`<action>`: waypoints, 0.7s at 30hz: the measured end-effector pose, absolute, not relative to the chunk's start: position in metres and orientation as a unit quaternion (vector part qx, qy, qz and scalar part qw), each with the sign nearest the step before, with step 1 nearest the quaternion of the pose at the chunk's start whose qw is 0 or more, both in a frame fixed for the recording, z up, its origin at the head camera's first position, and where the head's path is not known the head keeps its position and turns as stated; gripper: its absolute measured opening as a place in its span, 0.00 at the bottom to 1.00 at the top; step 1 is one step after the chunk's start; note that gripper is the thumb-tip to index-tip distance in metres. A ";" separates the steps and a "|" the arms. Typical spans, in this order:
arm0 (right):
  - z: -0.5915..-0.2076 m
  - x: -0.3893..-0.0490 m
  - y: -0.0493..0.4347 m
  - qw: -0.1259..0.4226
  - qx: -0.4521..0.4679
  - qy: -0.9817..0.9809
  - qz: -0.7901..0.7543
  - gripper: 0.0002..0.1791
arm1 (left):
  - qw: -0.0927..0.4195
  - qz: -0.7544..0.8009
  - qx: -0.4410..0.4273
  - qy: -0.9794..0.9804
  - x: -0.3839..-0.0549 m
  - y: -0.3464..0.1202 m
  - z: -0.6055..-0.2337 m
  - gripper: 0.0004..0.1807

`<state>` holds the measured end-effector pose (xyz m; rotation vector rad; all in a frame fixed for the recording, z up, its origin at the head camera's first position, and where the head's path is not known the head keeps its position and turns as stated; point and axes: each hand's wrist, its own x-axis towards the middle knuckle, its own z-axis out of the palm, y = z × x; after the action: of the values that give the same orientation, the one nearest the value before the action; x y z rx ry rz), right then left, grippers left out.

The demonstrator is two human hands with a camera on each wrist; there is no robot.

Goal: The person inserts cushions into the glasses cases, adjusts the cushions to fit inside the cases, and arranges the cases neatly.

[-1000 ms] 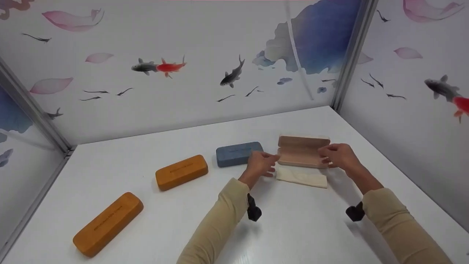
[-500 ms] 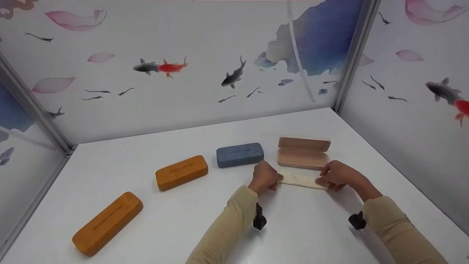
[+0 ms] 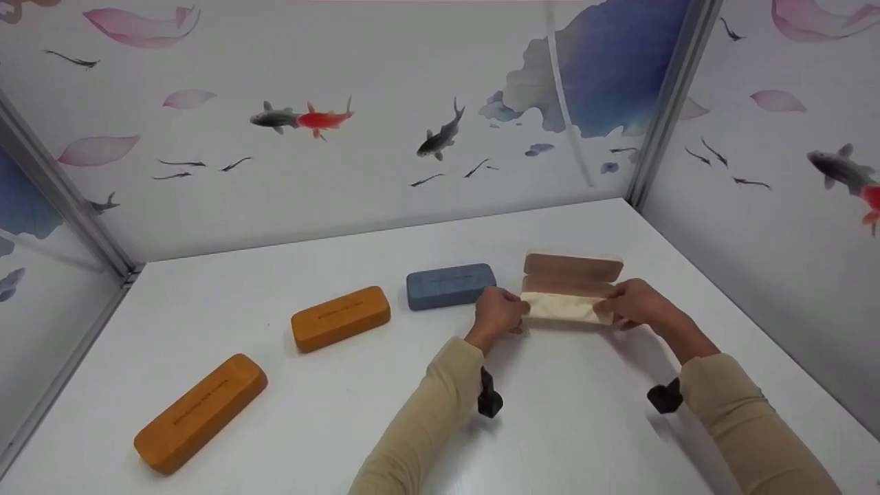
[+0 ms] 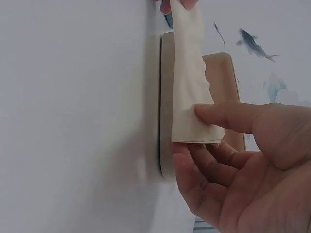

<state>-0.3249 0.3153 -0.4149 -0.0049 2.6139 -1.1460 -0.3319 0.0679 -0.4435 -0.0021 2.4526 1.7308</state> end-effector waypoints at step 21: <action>-0.421 -0.341 0.312 0.004 0.139 0.879 -0.456 0.30 | -0.030 0.613 -0.008 0.790 -0.364 0.103 -0.450 0.11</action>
<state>-0.3412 0.3119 -0.4211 0.4359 2.7539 -1.4306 -0.3641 0.1033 -0.4499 -0.0267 2.5295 1.9632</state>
